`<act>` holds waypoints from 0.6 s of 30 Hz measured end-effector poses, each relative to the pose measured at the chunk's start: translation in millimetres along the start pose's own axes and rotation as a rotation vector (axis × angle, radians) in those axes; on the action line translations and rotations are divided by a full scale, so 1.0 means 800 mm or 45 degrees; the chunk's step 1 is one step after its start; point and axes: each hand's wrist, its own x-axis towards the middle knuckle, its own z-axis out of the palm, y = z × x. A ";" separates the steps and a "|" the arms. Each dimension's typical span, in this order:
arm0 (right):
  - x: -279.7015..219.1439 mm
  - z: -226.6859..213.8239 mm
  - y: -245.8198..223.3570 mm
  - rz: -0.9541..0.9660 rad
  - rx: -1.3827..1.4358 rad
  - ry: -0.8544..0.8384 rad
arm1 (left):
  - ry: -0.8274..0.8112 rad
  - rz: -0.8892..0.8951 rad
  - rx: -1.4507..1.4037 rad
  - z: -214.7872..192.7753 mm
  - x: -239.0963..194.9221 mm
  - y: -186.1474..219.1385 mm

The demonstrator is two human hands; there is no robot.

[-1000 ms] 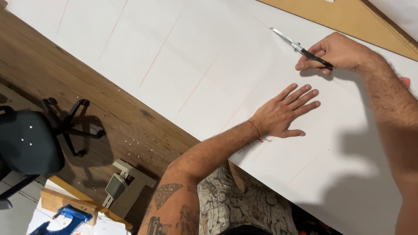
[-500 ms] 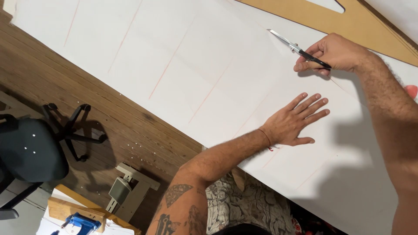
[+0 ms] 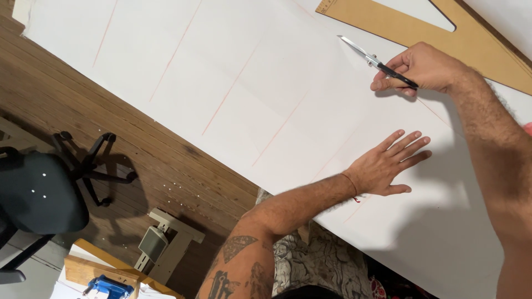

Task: Measuring and cutting a large sheet of white material on a workshop table using a ruler and scissors.

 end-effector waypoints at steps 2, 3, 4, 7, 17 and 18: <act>0.002 0.001 -0.006 0.013 0.004 0.003 | -0.014 0.005 0.000 0.000 0.001 0.000; 0.003 0.002 -0.010 0.020 0.009 0.010 | -0.027 0.011 0.007 -0.001 0.001 -0.001; 0.003 0.002 -0.013 0.020 0.008 0.010 | -0.026 0.011 0.007 -0.001 0.000 0.001; 0.004 0.001 -0.025 0.005 -0.029 0.010 | -0.043 0.003 0.015 -0.003 0.000 -0.001; 0.014 0.006 -0.056 -0.001 -0.044 0.021 | -0.011 0.006 -0.069 0.011 0.002 -0.001; 0.012 0.007 -0.062 0.023 -0.040 0.021 | -0.018 0.000 -0.066 0.012 0.002 0.000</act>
